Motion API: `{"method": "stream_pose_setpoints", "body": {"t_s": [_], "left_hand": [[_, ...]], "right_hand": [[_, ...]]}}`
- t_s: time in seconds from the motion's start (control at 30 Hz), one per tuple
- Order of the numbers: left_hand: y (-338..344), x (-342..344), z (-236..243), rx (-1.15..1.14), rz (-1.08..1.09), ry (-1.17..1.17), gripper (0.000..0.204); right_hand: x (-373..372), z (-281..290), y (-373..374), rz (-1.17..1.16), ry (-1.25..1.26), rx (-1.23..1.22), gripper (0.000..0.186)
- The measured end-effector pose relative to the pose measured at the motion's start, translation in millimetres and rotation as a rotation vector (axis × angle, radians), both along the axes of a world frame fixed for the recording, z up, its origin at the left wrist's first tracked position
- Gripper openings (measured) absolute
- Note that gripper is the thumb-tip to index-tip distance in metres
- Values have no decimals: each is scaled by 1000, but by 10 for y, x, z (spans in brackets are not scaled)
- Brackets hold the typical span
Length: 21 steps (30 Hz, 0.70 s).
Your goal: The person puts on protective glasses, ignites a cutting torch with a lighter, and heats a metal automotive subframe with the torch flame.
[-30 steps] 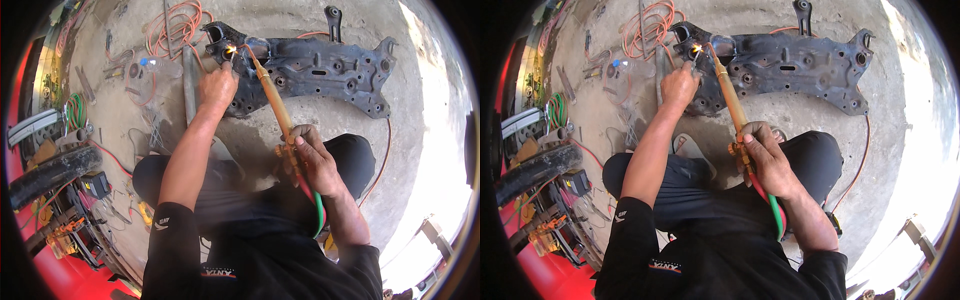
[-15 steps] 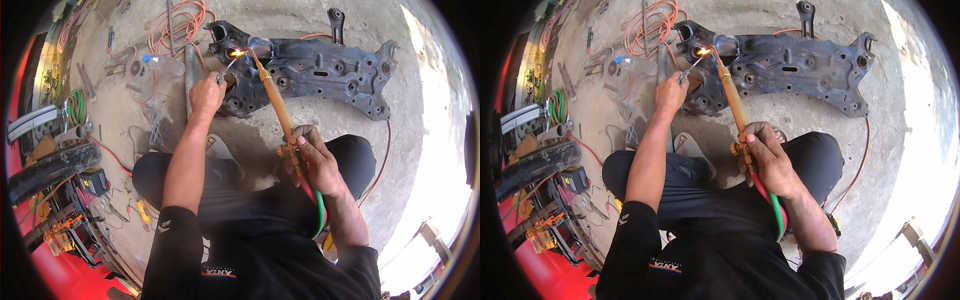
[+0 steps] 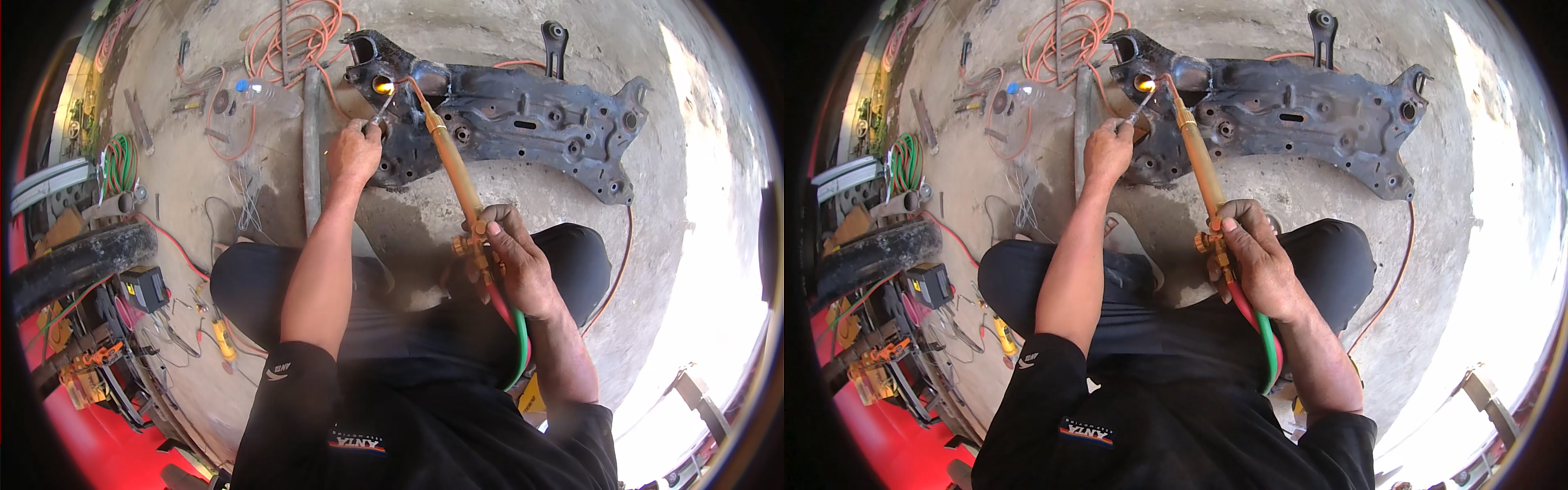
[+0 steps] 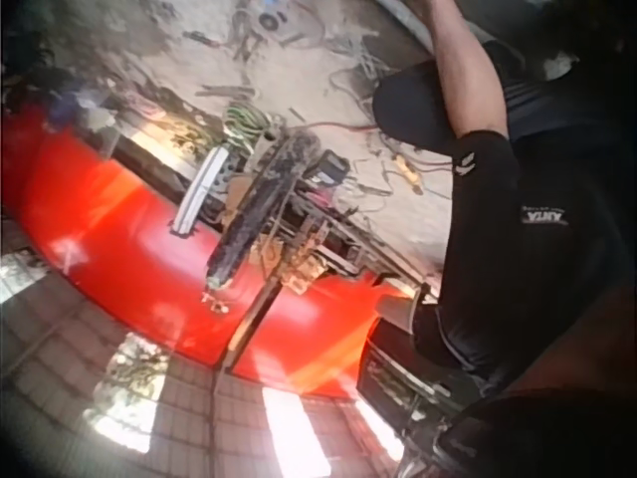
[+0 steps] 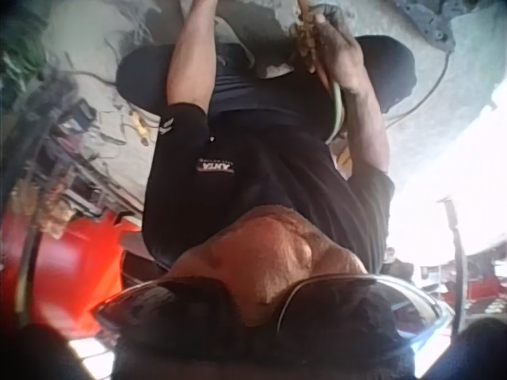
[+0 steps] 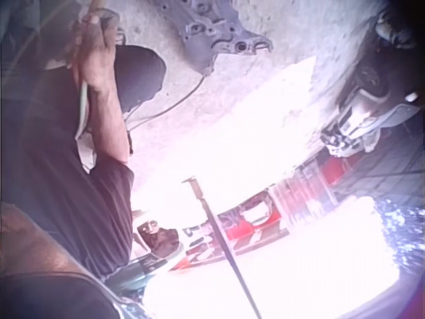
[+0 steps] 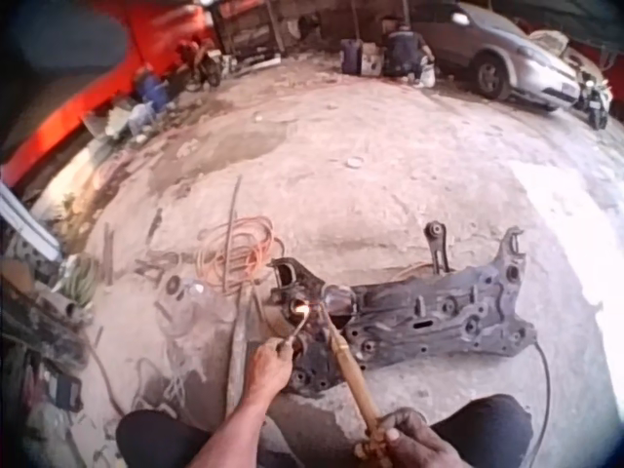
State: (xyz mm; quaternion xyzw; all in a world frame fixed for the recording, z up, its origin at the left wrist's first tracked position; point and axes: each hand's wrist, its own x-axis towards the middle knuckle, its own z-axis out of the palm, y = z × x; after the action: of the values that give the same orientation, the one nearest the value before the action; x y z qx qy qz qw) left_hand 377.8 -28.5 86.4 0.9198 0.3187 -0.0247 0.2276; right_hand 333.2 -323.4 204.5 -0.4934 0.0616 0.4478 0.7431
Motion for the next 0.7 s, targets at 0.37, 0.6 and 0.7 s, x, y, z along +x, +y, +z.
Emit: {"method": "stream_pose_setpoints", "body": {"t_s": [0.37, 0.6, 0.7], "left_hand": [[97, -115, -68, -10, 64, -65, 42], [343, 55, 176, 50, 49, -197, 37], [351, 422, 215, 170, -176, -147, 35]], "right_hand": [[-2, 36, 56, -81, -45, 27, 22], [18, 5, 86, -49, -70, 69, 23], [43, -16, 119, -42, -66, 25, 23]]}}
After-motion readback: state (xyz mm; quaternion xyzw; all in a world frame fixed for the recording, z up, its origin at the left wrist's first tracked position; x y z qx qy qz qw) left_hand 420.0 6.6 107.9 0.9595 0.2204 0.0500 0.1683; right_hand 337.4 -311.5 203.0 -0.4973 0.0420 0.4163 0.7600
